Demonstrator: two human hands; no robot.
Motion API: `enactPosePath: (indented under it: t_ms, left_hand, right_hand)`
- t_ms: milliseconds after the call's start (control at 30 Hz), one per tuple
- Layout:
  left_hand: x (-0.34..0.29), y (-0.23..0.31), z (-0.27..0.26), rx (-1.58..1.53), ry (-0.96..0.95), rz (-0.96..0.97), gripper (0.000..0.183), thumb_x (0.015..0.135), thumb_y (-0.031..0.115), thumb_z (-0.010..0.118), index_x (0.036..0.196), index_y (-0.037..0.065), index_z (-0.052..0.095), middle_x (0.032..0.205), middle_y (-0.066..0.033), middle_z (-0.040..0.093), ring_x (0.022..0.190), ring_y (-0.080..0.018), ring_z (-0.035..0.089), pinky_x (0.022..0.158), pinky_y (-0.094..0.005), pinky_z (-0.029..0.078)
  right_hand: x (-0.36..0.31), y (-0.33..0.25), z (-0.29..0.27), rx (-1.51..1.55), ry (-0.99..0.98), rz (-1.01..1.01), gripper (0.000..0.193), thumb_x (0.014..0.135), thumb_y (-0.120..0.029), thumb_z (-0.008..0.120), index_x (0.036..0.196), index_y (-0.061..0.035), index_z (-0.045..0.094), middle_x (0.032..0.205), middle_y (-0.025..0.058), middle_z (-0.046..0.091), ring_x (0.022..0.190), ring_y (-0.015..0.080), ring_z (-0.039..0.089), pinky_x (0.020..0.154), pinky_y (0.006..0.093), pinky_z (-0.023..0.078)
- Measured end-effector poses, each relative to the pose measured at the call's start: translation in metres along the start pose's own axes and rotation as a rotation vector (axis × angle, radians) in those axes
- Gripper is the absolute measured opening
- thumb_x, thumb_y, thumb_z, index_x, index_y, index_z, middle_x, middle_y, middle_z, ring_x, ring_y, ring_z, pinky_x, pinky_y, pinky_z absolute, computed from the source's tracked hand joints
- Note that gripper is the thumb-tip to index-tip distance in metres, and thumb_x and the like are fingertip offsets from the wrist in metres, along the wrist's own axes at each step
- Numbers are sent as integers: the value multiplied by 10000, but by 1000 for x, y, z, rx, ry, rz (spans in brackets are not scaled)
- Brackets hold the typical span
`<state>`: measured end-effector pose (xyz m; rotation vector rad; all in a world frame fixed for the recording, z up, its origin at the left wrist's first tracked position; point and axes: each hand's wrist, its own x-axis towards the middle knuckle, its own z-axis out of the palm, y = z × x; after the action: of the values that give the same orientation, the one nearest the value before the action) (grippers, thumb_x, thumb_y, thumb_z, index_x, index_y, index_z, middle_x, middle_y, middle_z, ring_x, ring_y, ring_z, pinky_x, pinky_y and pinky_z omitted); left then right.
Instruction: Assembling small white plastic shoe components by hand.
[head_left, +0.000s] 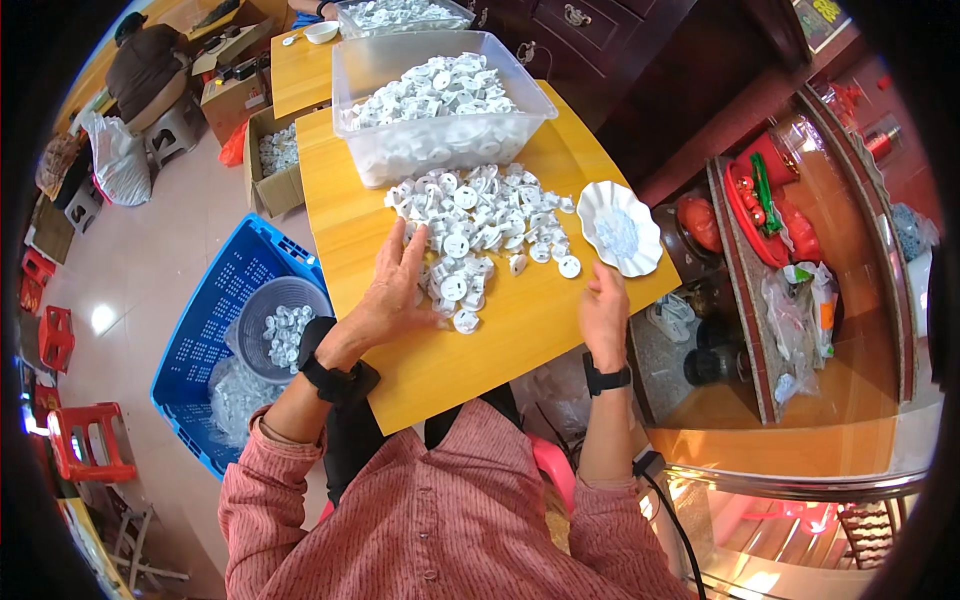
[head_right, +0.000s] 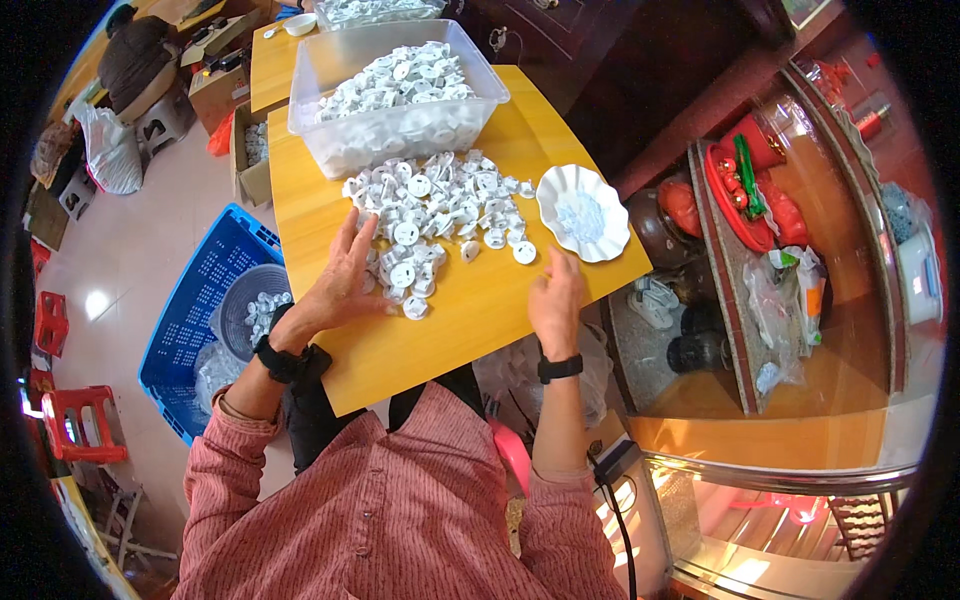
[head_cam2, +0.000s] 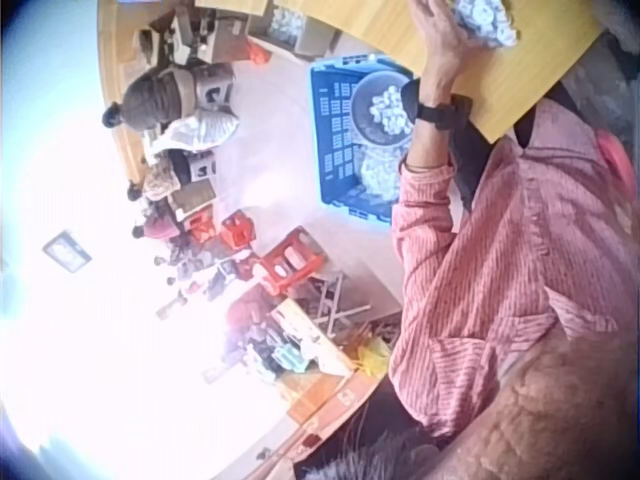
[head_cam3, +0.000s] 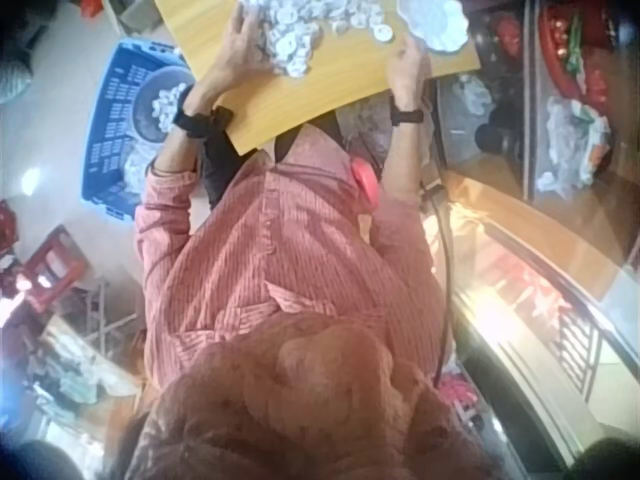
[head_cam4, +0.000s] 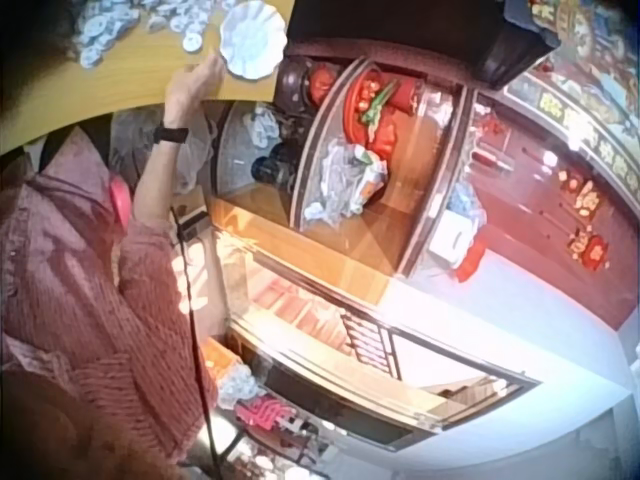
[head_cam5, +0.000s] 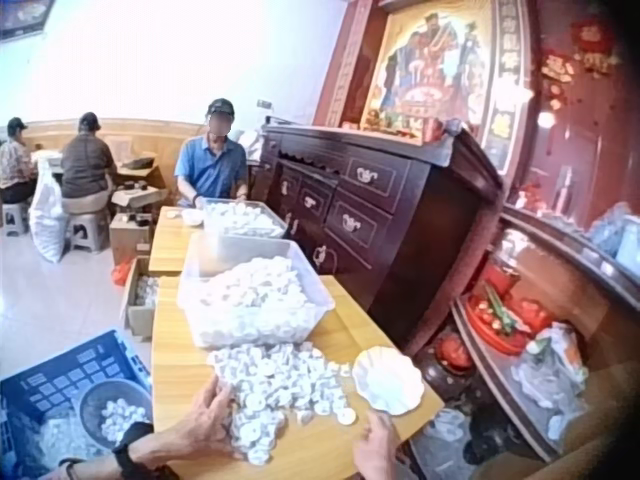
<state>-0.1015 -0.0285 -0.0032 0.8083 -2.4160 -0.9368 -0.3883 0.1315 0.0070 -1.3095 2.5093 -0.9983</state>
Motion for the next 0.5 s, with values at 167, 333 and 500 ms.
enactPosePath:
  t_ms: [167,333,500]
  left_hand:
    - [-2,0,0,40,-4,8,1303,559,238,938,1546,43,111,1564,-326,53,1456,-477,112,1179,-473,218]
    - [-1,1,3,69,-1,31,1347,538,287,947,1548,46,89,1556,-342,56,1444,-502,119,1171,-504,213]
    - [3,1,7,126,42,54,1446,465,406,963,1548,51,74,1551,-351,19,1429,-540,98,1162,-558,187]
  right_hand:
    - [15,-28,12,-318,-29,-163,639,778,84,558,1396,44,403,1377,221,496,1242,385,457,1068,420,360]
    - [31,-42,10,-410,-170,-119,679,788,68,554,1436,37,351,1437,185,454,1275,398,417,1095,420,333]
    - [39,-54,22,-446,-238,-179,737,746,72,546,1455,-7,359,1371,190,476,1204,418,447,1065,439,360]
